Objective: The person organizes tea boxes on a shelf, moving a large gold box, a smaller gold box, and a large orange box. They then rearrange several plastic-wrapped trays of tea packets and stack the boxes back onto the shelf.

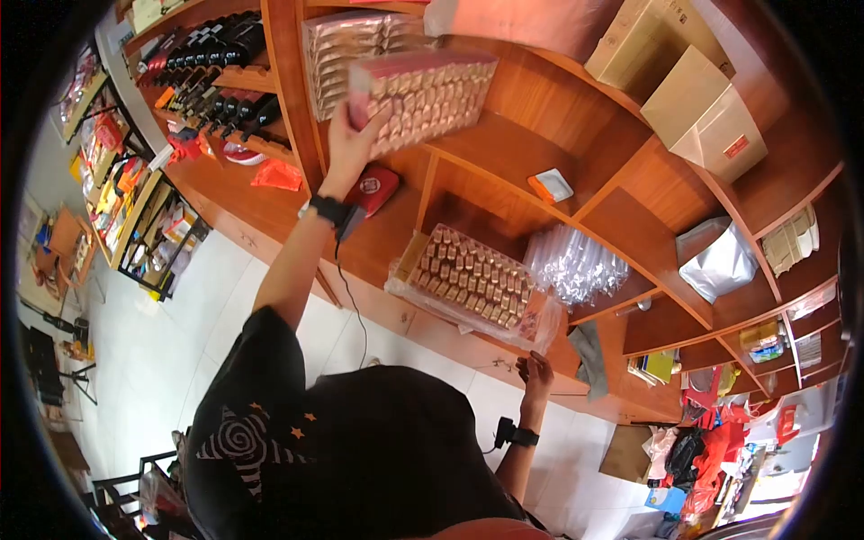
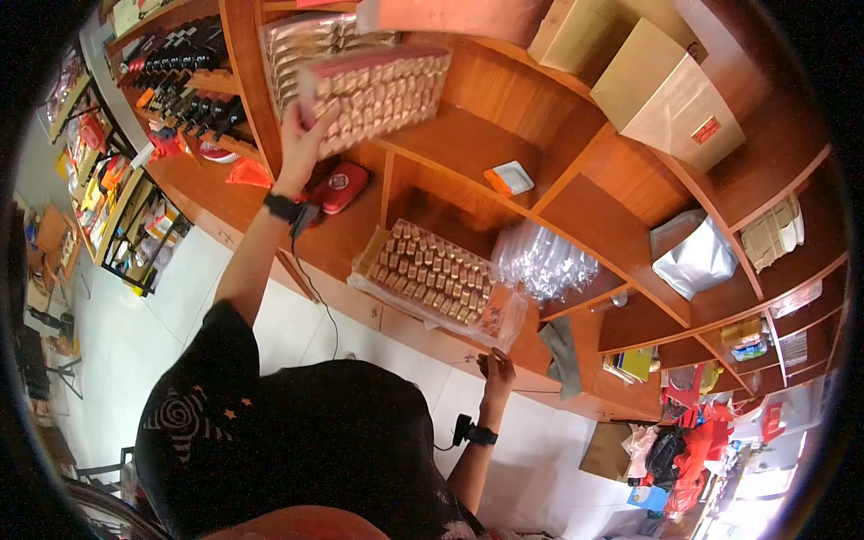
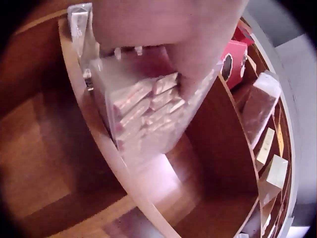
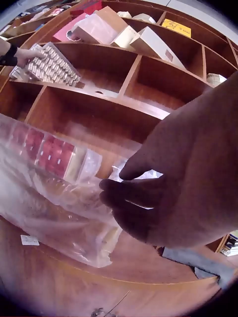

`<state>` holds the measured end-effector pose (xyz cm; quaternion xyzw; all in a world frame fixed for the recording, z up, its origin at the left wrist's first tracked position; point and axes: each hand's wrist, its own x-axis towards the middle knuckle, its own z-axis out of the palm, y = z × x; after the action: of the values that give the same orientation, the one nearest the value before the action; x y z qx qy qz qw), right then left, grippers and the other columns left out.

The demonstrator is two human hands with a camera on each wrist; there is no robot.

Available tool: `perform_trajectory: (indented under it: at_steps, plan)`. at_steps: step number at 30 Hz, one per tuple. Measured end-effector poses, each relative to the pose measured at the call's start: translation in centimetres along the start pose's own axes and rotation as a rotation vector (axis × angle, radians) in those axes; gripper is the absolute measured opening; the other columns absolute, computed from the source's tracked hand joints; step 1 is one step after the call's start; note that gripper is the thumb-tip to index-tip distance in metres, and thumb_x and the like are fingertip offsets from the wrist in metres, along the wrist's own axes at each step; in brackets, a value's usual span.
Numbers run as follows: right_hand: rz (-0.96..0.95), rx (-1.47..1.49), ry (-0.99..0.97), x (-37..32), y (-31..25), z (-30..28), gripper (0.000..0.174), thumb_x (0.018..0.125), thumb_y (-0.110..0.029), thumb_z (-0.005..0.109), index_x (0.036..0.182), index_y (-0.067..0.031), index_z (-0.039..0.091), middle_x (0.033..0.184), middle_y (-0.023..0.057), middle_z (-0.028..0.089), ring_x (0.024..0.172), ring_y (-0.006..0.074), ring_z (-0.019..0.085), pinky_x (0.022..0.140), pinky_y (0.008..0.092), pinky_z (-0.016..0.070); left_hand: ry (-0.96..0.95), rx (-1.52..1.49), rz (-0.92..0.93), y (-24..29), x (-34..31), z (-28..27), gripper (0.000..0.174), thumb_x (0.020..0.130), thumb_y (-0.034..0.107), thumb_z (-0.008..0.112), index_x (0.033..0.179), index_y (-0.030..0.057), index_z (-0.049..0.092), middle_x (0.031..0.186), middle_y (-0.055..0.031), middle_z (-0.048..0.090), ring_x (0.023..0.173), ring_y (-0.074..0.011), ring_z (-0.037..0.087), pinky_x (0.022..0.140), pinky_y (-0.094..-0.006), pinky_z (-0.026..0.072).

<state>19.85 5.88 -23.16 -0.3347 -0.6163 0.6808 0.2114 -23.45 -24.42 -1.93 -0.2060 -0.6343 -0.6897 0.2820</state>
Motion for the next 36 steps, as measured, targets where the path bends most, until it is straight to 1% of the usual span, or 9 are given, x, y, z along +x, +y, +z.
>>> perform_trajectory:
  at_steps: [3,7,11,12,15,20,29,31,36]
  plan:
    - [0.034,-0.041,-0.094,-2.0,-3.5,0.9,0.035,0.099,-0.023,0.056,0.127,-0.0034,0.056,0.103,0.0101,0.068,0.092,0.0179,0.066,0.083,0.0300,0.0508,0.054,-0.201,-0.164,3.4,-2.0,-3.2,0.022,0.086,0.014,0.072,0.095,0.0023,0.056,0.077,0.0068,0.038,0.066,-0.0053,0.034,0.060,-0.0199,0.0324]
    - [-0.036,0.054,-0.277,-3.0,-7.3,3.2,0.041,0.101,-0.022,0.052,0.136,-0.0007,0.049,0.113,0.0141,0.067,0.102,0.0209,0.065,0.091,0.0331,0.0501,-0.008,-0.416,-0.465,9.6,-6.6,-5.4,0.028,0.091,0.013,0.065,0.115,0.0001,0.056,0.107,-0.0050,0.064,0.092,-0.0103,0.062,0.080,-0.0250,0.0490]
    - [-0.208,0.127,-0.480,-3.2,-10.8,6.6,0.065,0.103,-0.043,0.042,0.152,-0.0045,0.025,0.151,0.0147,0.037,0.136,0.0291,0.041,0.111,0.0433,0.0340,-0.139,-0.408,-0.751,10.2,-12.7,-5.4,0.040,0.090,0.013,0.065,0.124,-0.0001,0.052,0.119,-0.0072,0.062,0.111,-0.0148,0.059,0.093,-0.0293,0.0468]
    - [-0.188,0.155,-0.497,-3.1,-11.1,7.2,0.072,0.101,-0.051,0.039,0.155,-0.0099,0.016,0.161,0.0107,0.016,0.145,0.0236,0.024,0.113,0.0432,0.0286,-0.163,-0.375,-0.839,10.6,-14.6,-4.7,0.042,0.089,0.013,0.066,0.125,-0.0001,0.051,0.122,-0.0078,0.061,0.114,-0.0156,0.058,0.094,-0.0298,0.0461]
    - [-0.384,-0.103,-0.432,-3.3,-8.5,7.0,0.060,0.104,-0.030,0.044,0.154,-0.0077,0.020,0.157,0.0090,0.024,0.142,0.0190,0.027,0.115,0.0345,0.0243,-0.310,-0.479,-1.098,8.8,-20.4,-3.1,0.048,0.088,0.018,0.068,0.128,0.0005,0.049,0.122,-0.0083,0.061,0.115,-0.0174,0.058,0.096,-0.0309,0.0455]
    - [0.169,0.341,-0.219,-3.7,-6.8,5.8,0.054,0.101,-0.016,0.047,0.149,0.0012,0.028,0.151,0.0086,0.037,0.139,0.0165,0.031,0.113,0.0309,0.0266,-0.468,-0.374,-1.104,6.7,-24.3,-2.0,0.052,0.095,0.024,0.060,0.139,0.0024,0.044,0.125,-0.0071,0.059,0.113,-0.0145,0.057,0.094,-0.0301,0.0458]
    - [-0.228,-0.084,-0.167,7.8,-7.4,6.4,0.043,0.099,-0.017,0.052,0.136,0.0032,0.046,0.133,0.0042,0.052,0.119,0.0154,0.049,0.099,0.0285,0.0377,-0.629,-0.167,-1.003,3.0,-17.9,3.0,0.044,0.095,0.025,0.056,0.134,0.0026,0.052,0.118,-0.0050,0.063,0.099,-0.0121,0.061,0.087,-0.0275,0.0476]
    - [-0.442,-0.576,-0.061,10.0,-6.6,7.0,0.028,0.096,-0.021,0.055,0.109,0.0015,0.063,0.105,0.0091,0.066,0.099,0.0247,0.060,0.087,0.0355,0.0431,-0.645,-0.356,-1.123,-1.0,-17.7,3.5,0.044,0.095,0.026,0.057,0.132,0.0018,0.053,0.119,-0.0049,0.063,0.103,-0.0125,0.060,0.088,-0.0273,0.0466]
    - [-0.678,-0.671,0.141,7.0,-9.6,10.4,0.030,0.091,-0.028,0.056,0.084,-0.0005,0.065,0.080,0.0265,0.056,0.084,0.0445,0.052,0.075,0.0503,0.0380,-0.654,-0.175,-0.880,-2.9,-18.8,4.0,0.046,0.096,0.029,0.056,0.132,0.0006,0.052,0.122,-0.0051,0.062,0.110,-0.0127,0.056,0.093,-0.0275,0.0437]
